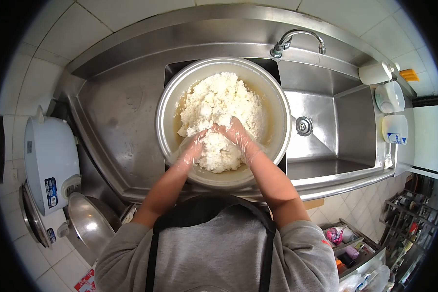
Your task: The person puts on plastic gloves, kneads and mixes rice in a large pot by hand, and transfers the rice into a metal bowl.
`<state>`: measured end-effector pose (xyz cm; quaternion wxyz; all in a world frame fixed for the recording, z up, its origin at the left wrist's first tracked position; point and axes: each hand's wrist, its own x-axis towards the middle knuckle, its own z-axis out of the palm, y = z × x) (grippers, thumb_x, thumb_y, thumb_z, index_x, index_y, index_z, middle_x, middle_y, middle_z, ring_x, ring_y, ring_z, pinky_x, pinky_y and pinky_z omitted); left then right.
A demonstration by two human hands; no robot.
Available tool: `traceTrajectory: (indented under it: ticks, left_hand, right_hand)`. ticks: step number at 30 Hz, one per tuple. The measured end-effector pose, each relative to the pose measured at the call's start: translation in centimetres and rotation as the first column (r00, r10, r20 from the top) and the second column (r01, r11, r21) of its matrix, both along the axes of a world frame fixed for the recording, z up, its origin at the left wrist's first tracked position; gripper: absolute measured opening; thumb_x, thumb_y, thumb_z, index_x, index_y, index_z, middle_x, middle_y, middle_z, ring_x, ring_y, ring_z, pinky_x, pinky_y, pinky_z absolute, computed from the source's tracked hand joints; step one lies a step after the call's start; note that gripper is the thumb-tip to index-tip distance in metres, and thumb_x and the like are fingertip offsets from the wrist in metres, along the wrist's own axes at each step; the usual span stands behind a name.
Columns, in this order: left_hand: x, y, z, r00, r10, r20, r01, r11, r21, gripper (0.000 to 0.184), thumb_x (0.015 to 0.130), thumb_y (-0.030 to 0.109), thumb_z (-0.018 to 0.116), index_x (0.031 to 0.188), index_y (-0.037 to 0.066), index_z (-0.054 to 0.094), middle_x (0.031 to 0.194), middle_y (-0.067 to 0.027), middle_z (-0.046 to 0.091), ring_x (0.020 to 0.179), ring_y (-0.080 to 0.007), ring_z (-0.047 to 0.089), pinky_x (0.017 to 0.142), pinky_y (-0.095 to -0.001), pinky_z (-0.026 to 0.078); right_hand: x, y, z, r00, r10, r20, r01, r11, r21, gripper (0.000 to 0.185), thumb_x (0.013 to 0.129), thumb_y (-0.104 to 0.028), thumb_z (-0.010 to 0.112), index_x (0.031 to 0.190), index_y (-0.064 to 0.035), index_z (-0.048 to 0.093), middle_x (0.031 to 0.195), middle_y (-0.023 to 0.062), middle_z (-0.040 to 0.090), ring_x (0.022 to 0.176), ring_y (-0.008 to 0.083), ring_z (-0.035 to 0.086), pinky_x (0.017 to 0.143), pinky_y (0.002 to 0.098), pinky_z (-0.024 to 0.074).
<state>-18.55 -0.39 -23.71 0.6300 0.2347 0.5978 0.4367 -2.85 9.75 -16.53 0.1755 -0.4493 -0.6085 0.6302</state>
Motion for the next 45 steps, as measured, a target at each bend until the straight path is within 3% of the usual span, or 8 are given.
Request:
traceTrajectory:
  ticks: [17, 22, 25, 29, 35, 38, 43, 45]
  left_hand:
    - [2.5, 3.9, 10.6, 0.996, 0.036, 0.082, -0.027, 0.994, -0.109, 0.067, 0.088, 0.041, 0.050, 0.138, 0.004, 0.025, 0.140, -0.0116, 0.033, 0.127, -0.0220, 0.031, 0.105, -0.0358, 0.022]
    - [1.7, 4.5, 9.3, 0.983, -0.036, 0.178, 0.060, 0.989, -0.134, 0.061, 0.087, 0.024, 0.046, 0.140, 0.005, 0.022, 0.144, -0.0123, 0.024, 0.134, -0.0206, 0.021, 0.111, -0.0329, 0.010]
    - [-0.5, 2.6, 6.4, 0.929, -0.264, -0.261, 0.364, 0.787, 0.499, 0.056, 0.082, 0.004, 0.042, 0.136, 0.000, 0.027, 0.139, -0.0141, 0.031, 0.127, -0.0230, 0.031, 0.108, -0.0335, 0.019]
    - [-1.2, 3.2, 3.3, 0.799, -0.024, -0.601, 0.466, 0.656, 0.594, 0.046, 0.084, 0.006, 0.042, 0.128, -0.003, 0.039, 0.126, -0.0138, 0.047, 0.111, -0.0226, 0.048, 0.097, -0.0318, 0.036]
    - [0.3, 4.5, 9.1, 0.999, -0.002, 0.052, -0.020, 0.903, 0.428, 0.034, 0.091, 0.011, 0.046, 0.123, 0.000, 0.044, 0.111, -0.0098, 0.056, 0.095, -0.0157, 0.055, 0.083, -0.0285, 0.045]
    - [1.9, 6.0, 8.6, 0.921, 0.330, 0.209, -0.352, 0.933, 0.076, 0.037, 0.085, 0.009, 0.054, 0.121, 0.003, 0.046, 0.109, -0.0097, 0.056, 0.094, -0.0182, 0.055, 0.082, -0.0287, 0.045]
    - [-2.9, 5.5, 0.8, 0.673, 0.253, -0.696, -0.028, 0.948, 0.317, 0.041, 0.081, 0.008, 0.058, 0.120, 0.003, 0.045, 0.107, -0.0115, 0.057, 0.094, -0.0213, 0.056, 0.083, -0.0316, 0.045]
    - [-4.3, 5.6, 0.4, 0.733, 0.260, -0.629, -0.111, 0.957, 0.267, 0.043, 0.081, 0.013, 0.059, 0.120, 0.003, 0.046, 0.108, -0.0131, 0.057, 0.095, -0.0231, 0.056, 0.084, -0.0334, 0.044]
  right_hand:
    - [-0.2, 0.6, 5.5, 0.981, -0.103, 0.164, 0.113, 0.992, -0.051, 0.036, 0.076, -0.030, 0.067, 0.098, -0.0020, 0.065, 0.085, 0.0109, 0.065, 0.075, 0.0160, 0.059, 0.075, 0.0287, 0.0449]
    - [-1.2, -0.2, 2.6, 0.926, -0.028, 0.377, -0.305, 0.532, 0.790, 0.031, 0.068, -0.016, 0.066, 0.097, -0.0050, 0.063, 0.079, 0.0148, 0.062, 0.070, 0.0318, 0.055, 0.066, 0.0356, 0.0449]
    - [-1.1, -0.6, 2.8, 0.946, -0.054, 0.319, -0.243, 0.531, 0.812, 0.028, 0.066, -0.010, 0.065, 0.093, -0.0021, 0.061, 0.078, 0.0174, 0.061, 0.071, 0.0365, 0.054, 0.066, 0.0406, 0.0446]
    - [-0.4, -0.2, 1.2, 0.968, -0.023, 0.248, -0.136, 0.787, 0.602, 0.031, 0.071, -0.013, 0.067, 0.098, 0.0008, 0.061, 0.075, 0.0189, 0.062, 0.068, 0.0336, 0.058, 0.065, 0.0365, 0.0468]
    - [1.3, 1.9, 1.6, 0.992, 0.061, -0.109, -0.065, 0.997, -0.030, 0.072, 0.068, -0.036, 0.076, 0.126, -0.0036, 0.046, 0.091, 0.0181, 0.065, 0.085, 0.0291, 0.063, 0.076, 0.0302, 0.0481]
    - [2.2, 4.3, 5.0, 0.904, 0.331, 0.271, -0.380, 0.912, 0.155, 0.111, 0.055, -0.043, 0.082, 0.136, 0.0041, 0.022, 0.120, 0.0249, 0.050, 0.112, 0.0331, 0.050, 0.095, 0.0362, 0.0399]
    - [3.3, 9.0, 3.8, 0.840, 0.342, 0.421, -0.439, 0.884, 0.159, 0.126, 0.049, -0.041, 0.085, 0.136, 0.0087, 0.009, 0.133, 0.0261, 0.037, 0.124, 0.0355, 0.037, 0.105, 0.0363, 0.0308]
    - [4.1, 12.1, 0.4, 0.866, 0.247, 0.434, -0.360, 0.911, 0.200, 0.123, 0.053, -0.050, 0.080, 0.136, 0.0093, 0.012, 0.133, 0.0263, 0.036, 0.123, 0.0340, 0.039, 0.103, 0.0347, 0.0332]
